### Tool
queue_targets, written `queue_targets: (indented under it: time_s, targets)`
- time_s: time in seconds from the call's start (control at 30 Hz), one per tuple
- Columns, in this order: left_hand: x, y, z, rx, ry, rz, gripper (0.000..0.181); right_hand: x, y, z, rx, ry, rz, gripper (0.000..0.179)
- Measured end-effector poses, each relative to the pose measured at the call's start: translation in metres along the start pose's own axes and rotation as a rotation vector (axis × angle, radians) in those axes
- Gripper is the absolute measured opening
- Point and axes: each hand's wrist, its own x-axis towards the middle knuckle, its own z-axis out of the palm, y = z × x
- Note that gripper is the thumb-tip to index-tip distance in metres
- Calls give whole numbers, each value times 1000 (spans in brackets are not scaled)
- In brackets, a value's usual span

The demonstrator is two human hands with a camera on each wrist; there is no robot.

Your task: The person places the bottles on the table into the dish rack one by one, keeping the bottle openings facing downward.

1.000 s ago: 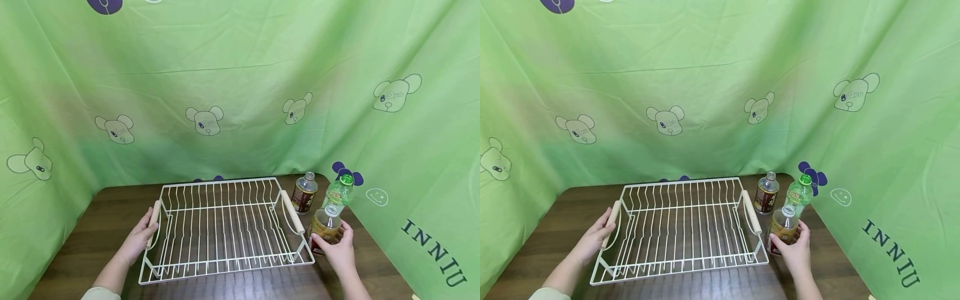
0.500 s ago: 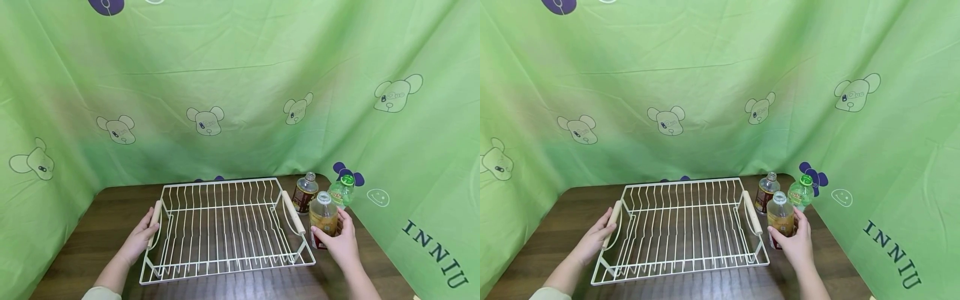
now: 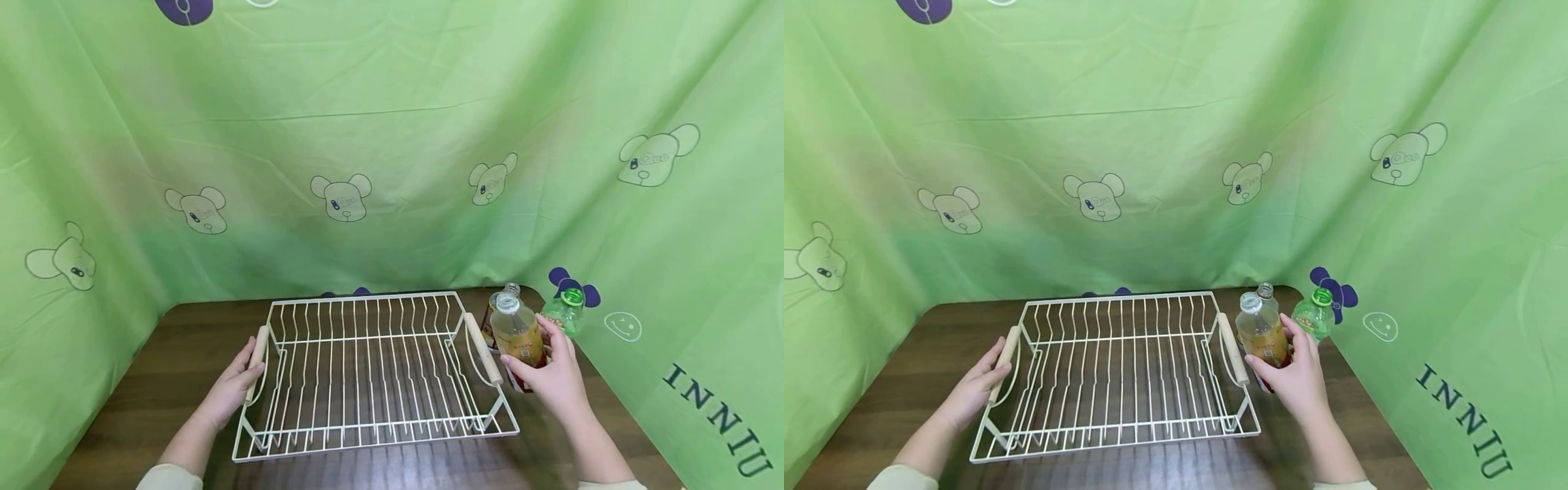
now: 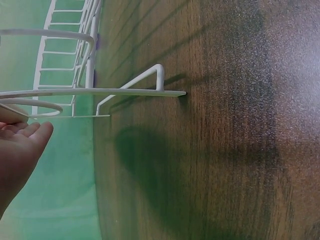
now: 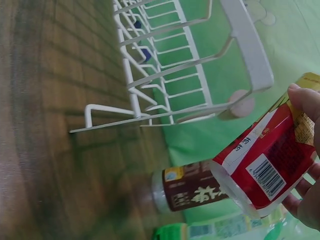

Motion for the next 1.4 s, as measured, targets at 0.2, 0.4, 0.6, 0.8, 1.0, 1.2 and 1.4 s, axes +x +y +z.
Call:
queue_targets:
  time_s: [0.2, 0.4, 0.6, 0.8, 1.0, 1.2, 1.4]
  targets:
    - [1, 1, 0, 3, -6, -1, 67, 10, -12, 1, -33, -24, -58, 91]
    - [2, 1, -1, -9, -9, -10, 68, 21, -22, 6, -66, -45, -111, 89]
    - [2, 0, -1, -12, -2, -13, 68, 28, -33, 13, -82, -79, -146, 86]
    - [2, -1, 0, -17, -4, -8, 68, 37, -47, 20, -123, -90, -225, 84]
    - [2, -1, 1, -20, -5, -23, 69, 43, -57, 31, -124, -147, -270, 83]
    - [2, 0, 1, -7, 3, -17, 68, 47, -66, 48, -126, -219, -287, 84]
    - [2, -1, 1, 7, 9, -21, 68, 51, -74, 67, -182, -267, -331, 83]
